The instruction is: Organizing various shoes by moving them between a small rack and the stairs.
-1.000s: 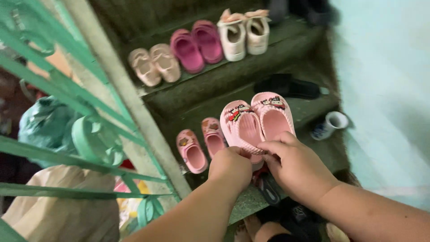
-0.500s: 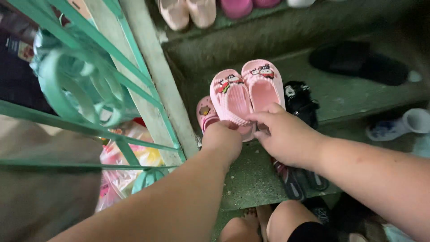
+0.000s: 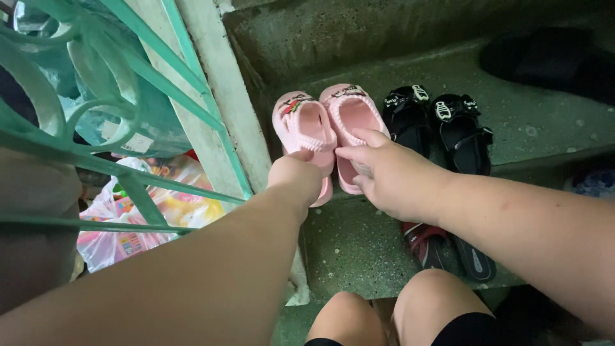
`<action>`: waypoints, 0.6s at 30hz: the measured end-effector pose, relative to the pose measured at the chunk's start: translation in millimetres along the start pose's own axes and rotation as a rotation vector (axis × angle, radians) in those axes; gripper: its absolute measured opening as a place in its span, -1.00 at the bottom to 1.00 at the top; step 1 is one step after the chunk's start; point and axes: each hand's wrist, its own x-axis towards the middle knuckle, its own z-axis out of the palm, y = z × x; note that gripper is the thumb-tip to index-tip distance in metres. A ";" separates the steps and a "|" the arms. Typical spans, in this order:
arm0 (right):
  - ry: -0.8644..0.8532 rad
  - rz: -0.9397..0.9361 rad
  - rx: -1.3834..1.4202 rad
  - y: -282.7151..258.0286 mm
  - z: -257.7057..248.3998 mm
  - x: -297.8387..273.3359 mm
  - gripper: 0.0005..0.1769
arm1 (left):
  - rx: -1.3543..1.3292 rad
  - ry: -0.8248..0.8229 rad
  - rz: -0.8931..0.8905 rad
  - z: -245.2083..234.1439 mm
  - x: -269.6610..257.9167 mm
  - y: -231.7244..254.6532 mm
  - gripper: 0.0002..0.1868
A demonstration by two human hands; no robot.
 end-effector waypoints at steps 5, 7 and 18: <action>-0.043 0.183 -0.002 -32.1 -27.9 -10.4 -0.38 | -0.047 -0.010 -0.150 -13.7 -65.9 59.0 -0.52; 0.042 0.034 -0.028 -25.9 -30.5 -16.9 -0.39 | 0.340 0.093 -0.130 -20.9 -97.2 85.2 -0.48; 0.266 0.161 0.005 -75.9 -95.2 -83.4 -0.35 | 0.319 0.008 0.304 -1.3 -137.2 102.2 -0.65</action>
